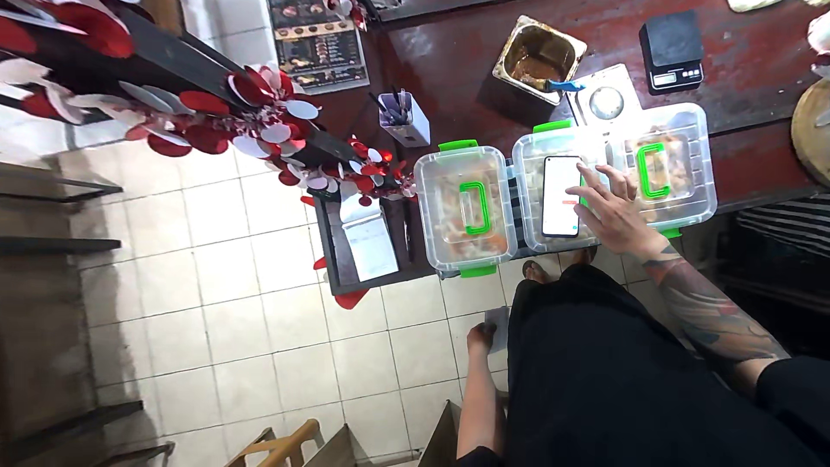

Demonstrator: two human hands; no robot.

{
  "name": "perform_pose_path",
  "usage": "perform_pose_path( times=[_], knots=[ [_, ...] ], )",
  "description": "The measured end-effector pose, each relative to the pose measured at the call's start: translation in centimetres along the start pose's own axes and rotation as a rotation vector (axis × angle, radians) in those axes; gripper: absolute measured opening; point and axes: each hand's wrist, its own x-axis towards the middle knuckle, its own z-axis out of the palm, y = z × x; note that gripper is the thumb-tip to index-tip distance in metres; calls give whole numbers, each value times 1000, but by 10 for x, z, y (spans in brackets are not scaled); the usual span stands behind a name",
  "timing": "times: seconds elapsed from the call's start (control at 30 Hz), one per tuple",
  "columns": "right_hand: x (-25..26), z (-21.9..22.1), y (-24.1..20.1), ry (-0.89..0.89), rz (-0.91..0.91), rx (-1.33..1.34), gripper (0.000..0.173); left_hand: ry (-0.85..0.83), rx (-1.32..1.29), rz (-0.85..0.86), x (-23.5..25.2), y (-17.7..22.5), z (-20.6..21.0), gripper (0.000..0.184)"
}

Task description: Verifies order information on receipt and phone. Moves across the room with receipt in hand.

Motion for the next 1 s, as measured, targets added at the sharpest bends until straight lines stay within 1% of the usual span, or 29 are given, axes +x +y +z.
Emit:
perform_pose_path(
  times=[0.1, 0.3, 0.4, 0.57, 0.77, 1.0],
  knots=[
    [-10, -3, -7, -16, -48, 6, 31, -10, 19, -9, -1, 4, -2, 35],
    [-11, 2, -9, -33, -106, -25, 30, -1, 15, -8, -1, 7, -4, 34],
    [-8, 8, -6, -27, -119, -26, 31, -5, 29, -5, 1, 7, -4, 34],
    [-10, 6, -7, -37, -122, -5, 30, -9, 21, 0, 1, 5, -3, 34],
    [-17, 7, -8, -53, -191, 35, 27, -16, 21, -18, 2, 5, -3, 35],
    [-16, 6, -12, -57, -187, 39, 29, -11, 31, -9, 4, 4, -3, 34]
  ],
)
